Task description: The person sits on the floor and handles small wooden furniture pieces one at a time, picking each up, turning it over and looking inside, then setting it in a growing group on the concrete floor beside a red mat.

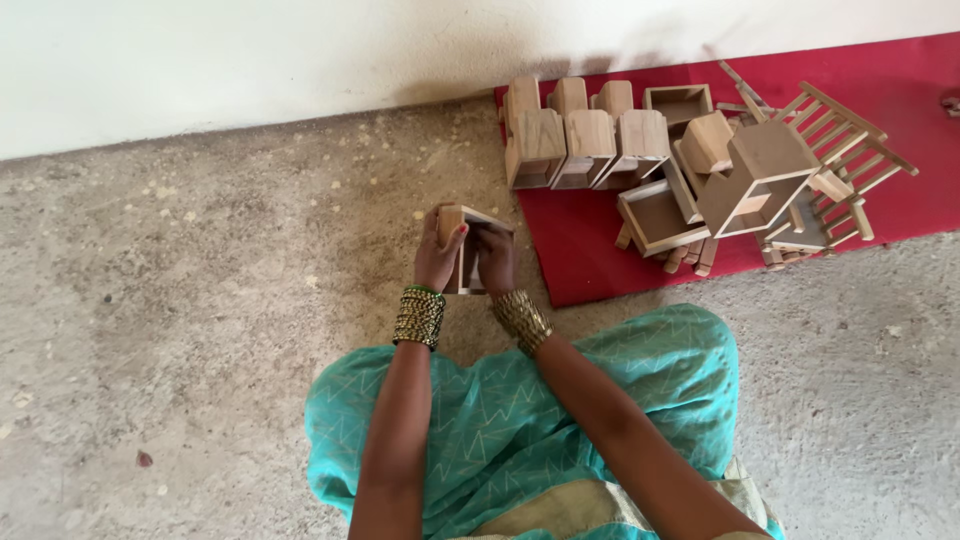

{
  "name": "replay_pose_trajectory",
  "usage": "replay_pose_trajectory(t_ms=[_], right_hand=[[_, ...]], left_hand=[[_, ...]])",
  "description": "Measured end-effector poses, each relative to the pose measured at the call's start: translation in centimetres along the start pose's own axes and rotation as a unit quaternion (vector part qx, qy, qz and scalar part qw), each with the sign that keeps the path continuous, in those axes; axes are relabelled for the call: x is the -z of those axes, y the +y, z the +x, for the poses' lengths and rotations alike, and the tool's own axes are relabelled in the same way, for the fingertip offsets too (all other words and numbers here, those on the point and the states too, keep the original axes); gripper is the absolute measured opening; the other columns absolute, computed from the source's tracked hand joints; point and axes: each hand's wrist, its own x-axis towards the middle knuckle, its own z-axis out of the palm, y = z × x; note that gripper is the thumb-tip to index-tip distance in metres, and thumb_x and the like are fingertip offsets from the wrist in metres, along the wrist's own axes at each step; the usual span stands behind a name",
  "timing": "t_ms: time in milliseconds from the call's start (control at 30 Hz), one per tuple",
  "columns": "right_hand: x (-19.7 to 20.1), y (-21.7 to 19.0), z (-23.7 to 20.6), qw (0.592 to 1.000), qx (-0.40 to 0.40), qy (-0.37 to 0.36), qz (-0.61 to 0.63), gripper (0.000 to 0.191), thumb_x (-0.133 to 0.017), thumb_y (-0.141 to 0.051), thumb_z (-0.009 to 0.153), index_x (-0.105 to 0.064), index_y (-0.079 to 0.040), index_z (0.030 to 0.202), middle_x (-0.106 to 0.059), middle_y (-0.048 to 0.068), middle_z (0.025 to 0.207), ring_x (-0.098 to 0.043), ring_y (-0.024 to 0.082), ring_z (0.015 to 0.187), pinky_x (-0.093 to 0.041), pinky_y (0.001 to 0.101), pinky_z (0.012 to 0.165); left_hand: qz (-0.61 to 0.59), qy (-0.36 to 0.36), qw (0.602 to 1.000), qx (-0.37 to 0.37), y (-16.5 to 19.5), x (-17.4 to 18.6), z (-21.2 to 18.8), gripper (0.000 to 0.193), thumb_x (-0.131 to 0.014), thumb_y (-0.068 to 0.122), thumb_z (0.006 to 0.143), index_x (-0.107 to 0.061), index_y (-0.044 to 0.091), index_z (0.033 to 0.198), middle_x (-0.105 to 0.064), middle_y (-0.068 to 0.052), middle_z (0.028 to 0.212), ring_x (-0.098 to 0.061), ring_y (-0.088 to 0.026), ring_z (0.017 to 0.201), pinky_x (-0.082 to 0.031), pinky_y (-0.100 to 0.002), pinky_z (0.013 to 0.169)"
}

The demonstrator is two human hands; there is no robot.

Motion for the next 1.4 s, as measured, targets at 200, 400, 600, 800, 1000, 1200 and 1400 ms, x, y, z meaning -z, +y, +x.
replay_pose_trajectory(t_ms=[200,400,600,800,1000,1200,1400], right_hand=[[3.3,0.3,-3.0,0.986,0.119,-0.082,0.081,0.046,-0.054,0.014,0.088,-0.071,0.001,0.129,-0.063,0.022,0.131,-0.065,0.037,0.117,-0.057,0.0406,0.098],[2.6,-0.5,-0.3,0.995,0.09,-0.037,0.021,0.034,-0.06,0.014,0.087,-0.071,0.004,0.117,-0.064,0.023,0.129,-0.065,0.038,0.117,-0.057,0.0407,0.098],[3.3,-1.3,-3.2,0.968,0.205,-0.118,0.08,0.042,-0.055,0.014,0.089,-0.07,0.003,0.126,-0.063,0.022,0.134,-0.067,0.036,0.118,-0.059,0.0396,0.095],[3.6,0.2,-0.6,0.991,0.11,-0.076,-0.014,0.033,-0.061,0.012,0.09,-0.072,0.003,0.12,-0.067,0.022,0.127,-0.068,0.038,0.113,-0.058,0.0407,0.093],[2.5,-0.8,-2.2,0.971,0.201,-0.108,0.072,0.037,-0.056,0.009,0.088,-0.068,0.005,0.123,-0.064,0.026,0.128,-0.068,0.04,0.112,-0.059,0.0411,0.092],[4.6,2.0,-1.1,0.979,0.158,-0.131,-0.003,0.046,-0.063,0.003,0.092,-0.059,0.002,0.138,-0.053,0.024,0.141,-0.055,0.04,0.127,-0.051,0.0452,0.105],[5.2,1.8,-0.6,0.941,0.106,-0.185,-0.263,0.05,-0.071,-0.008,0.074,-0.066,-0.004,0.124,-0.046,0.023,0.142,-0.041,0.043,0.126,-0.039,0.0567,0.102]], left_hand=[[-0.048,0.011,0.997,-0.066,-0.6,-0.4,0.2,0.056,-0.063,0.046,0.1,-0.044,0.022,0.147,-0.073,-0.015,0.122,-0.076,-0.026,0.101,-0.063,-0.039,0.078],[-0.068,-0.013,0.995,-0.066,-1.4,-0.2,0.4,0.055,-0.063,0.046,0.1,-0.046,0.021,0.146,-0.071,-0.014,0.124,-0.075,-0.027,0.102,-0.061,-0.038,0.081],[-0.097,-0.008,0.994,-0.057,-2.1,0.2,0.8,0.056,-0.063,0.044,0.1,-0.044,0.019,0.147,-0.07,-0.014,0.122,-0.074,-0.024,0.103,-0.061,-0.037,0.083],[-0.065,-0.004,0.997,-0.039,-1.9,0.2,1.0,0.056,-0.061,0.041,0.1,-0.044,0.019,0.148,-0.073,-0.014,0.114,-0.074,-0.023,0.094,-0.06,-0.036,0.078],[-0.093,-0.012,0.995,-0.046,-2.1,0.6,0.8,0.053,-0.061,0.04,0.101,-0.044,0.02,0.147,-0.071,-0.014,0.115,-0.074,-0.023,0.092,-0.063,-0.035,0.074],[-0.071,-0.023,0.995,-0.07,-1.9,-0.2,1.0,0.055,-0.061,0.045,0.099,-0.045,0.021,0.146,-0.071,-0.015,0.121,-0.075,-0.025,0.092,-0.064,-0.037,0.075],[-0.03,-0.009,0.997,-0.064,-2.1,-0.1,0.7,0.058,-0.061,0.048,0.099,-0.045,0.021,0.147,-0.072,-0.017,0.118,-0.075,-0.027,0.095,-0.061,-0.039,0.077]])
